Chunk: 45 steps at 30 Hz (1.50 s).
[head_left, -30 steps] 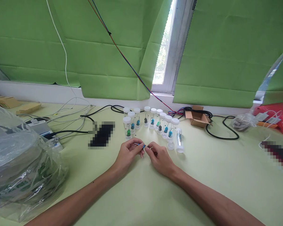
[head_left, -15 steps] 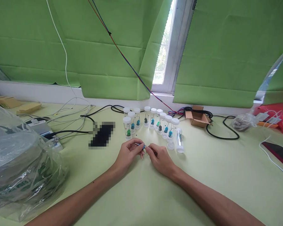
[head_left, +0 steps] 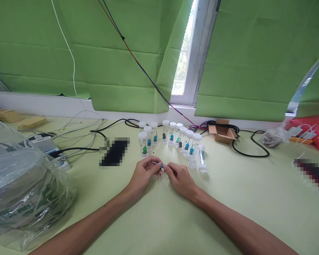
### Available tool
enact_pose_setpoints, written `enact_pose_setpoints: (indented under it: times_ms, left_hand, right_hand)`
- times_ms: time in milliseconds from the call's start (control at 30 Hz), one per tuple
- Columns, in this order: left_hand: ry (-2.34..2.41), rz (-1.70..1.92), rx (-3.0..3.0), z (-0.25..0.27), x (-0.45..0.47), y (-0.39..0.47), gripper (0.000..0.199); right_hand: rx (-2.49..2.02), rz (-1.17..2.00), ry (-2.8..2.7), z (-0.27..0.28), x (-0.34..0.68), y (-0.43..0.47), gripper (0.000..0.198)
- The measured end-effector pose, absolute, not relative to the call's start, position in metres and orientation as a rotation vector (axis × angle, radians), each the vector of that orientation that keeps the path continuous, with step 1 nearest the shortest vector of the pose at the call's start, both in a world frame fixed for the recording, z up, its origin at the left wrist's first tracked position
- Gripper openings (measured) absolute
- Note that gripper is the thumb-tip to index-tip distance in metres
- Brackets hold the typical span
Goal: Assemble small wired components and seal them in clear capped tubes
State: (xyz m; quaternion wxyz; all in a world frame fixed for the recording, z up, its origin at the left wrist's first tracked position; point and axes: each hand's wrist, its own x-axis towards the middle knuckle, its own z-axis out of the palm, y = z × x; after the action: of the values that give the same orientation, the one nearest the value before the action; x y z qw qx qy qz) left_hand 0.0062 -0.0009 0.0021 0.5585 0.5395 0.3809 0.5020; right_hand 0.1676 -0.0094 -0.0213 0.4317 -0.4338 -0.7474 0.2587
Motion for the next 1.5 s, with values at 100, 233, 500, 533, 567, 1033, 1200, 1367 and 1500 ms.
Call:
enact_pose_setpoints:
  times_ms: [100,233,500,533,567,1033,1200,1367,1500]
  left_hand:
    - [0.903,1.185,1.275,0.0023,0.0060,-0.0011,0.022]
    - [0.912,1.182,1.297,0.0019,0.0052,-0.0009,0.021]
    - [0.895,1.179,1.277,0.0017,0.0050,-0.0002,0.019]
    - [0.893,1.178,1.277,0.0016,0.0049,-0.0002,0.019]
    - [0.893,1.177,1.277,0.0015,0.0048,-0.0001,0.019]
    - [0.888,1.175,1.291,0.0006,0.0052,0.0008,0.020]
    - [0.889,1.177,1.303,0.0012,0.0048,0.0001,0.020]
    - [0.896,1.170,1.323,0.0029,0.0049,-0.0006,0.020]
    - [0.883,1.163,1.309,0.0011,0.0050,0.0005,0.020]
  right_hand:
    - [-1.085,0.648,-1.863,-0.0213,0.1676,-0.0100,0.041]
    - [-1.104,0.656,-1.858,-0.0222,0.1677,-0.0104,0.041]
    - [-1.085,0.642,-1.868,-0.0231,0.1677,-0.0096,0.041]
    - [-1.080,0.639,-1.870,-0.0231,0.1677,-0.0094,0.041]
    - [-1.076,0.636,-1.871,-0.0231,0.1677,-0.0093,0.041]
    - [-1.084,0.679,-1.870,-0.0214,0.1681,-0.0107,0.040]
    - [-1.062,0.660,-1.864,-0.0238,0.1683,-0.0092,0.039]
    - [-1.050,0.643,-1.855,-0.0253,0.1683,-0.0067,0.043]
    - [-1.058,0.652,-1.854,-0.0240,0.1681,-0.0074,0.045]
